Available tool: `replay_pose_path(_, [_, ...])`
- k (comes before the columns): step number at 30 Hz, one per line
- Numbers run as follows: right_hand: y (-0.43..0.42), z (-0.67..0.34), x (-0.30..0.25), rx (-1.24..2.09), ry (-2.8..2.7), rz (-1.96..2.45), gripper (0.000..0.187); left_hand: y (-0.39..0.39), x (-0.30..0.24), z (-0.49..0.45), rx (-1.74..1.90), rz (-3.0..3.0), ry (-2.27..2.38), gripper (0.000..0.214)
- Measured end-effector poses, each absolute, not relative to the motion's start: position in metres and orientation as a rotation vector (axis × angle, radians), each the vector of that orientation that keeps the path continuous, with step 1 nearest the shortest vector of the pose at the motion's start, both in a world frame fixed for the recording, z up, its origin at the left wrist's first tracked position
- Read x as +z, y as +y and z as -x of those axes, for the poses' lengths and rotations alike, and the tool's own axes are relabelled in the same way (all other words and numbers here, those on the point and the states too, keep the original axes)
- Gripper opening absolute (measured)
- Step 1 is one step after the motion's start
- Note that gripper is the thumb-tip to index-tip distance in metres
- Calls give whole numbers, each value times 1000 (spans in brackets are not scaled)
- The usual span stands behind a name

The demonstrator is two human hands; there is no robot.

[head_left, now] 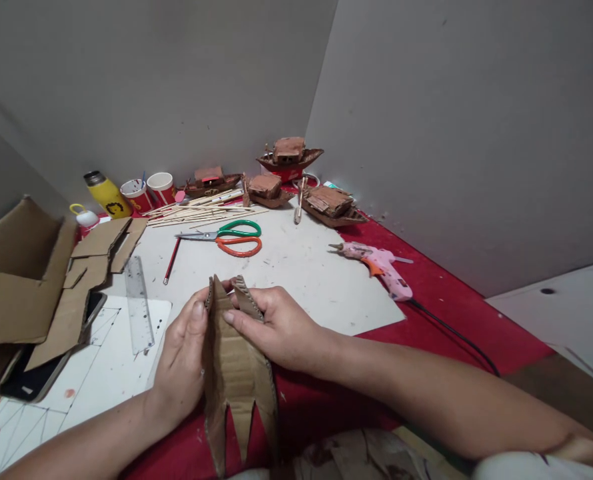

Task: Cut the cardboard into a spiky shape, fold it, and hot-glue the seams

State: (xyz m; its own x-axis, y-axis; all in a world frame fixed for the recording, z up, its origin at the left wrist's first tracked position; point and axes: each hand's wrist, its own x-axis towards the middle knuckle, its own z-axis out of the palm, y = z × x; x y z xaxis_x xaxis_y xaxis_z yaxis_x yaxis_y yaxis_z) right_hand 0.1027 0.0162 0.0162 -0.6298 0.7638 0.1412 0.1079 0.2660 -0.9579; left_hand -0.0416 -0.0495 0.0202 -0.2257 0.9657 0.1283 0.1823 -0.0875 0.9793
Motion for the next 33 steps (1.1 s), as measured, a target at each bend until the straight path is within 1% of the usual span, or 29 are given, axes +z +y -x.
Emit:
replay_pose_path(4, [15,-103,18,1400,-1903,789,13,-50,21,39,1371,-1246,1394,41])
replay_pose_path(6, [15,-102,19,1452,-1827,742,14,-50,22,38,1357,-1237,1382,41])
replay_pose_path(10, [16,-102,21,1533,-1755,702,16,-48,26,37,1335,-1266,1504,46])
replay_pose_path(14, [18,-103,18,1448,-1832,706,15,-48,27,38,1289,-1275,1665,52])
replay_pose_path(17, [19,-104,17,1443,-1841,699,15,-50,24,40,1261,-1216,1703,54])
replay_pose_path(25, [22,-106,24,1548,-1839,774,13,-50,19,43,1255,-1190,1664,49])
replay_pose_path(30, [21,-106,23,1508,-1821,769,13,-50,7,48,1343,-1081,1645,42])
replay_pose_path(33, [19,-105,22,1479,-1796,773,13,-49,8,46,1345,-1070,1484,41])
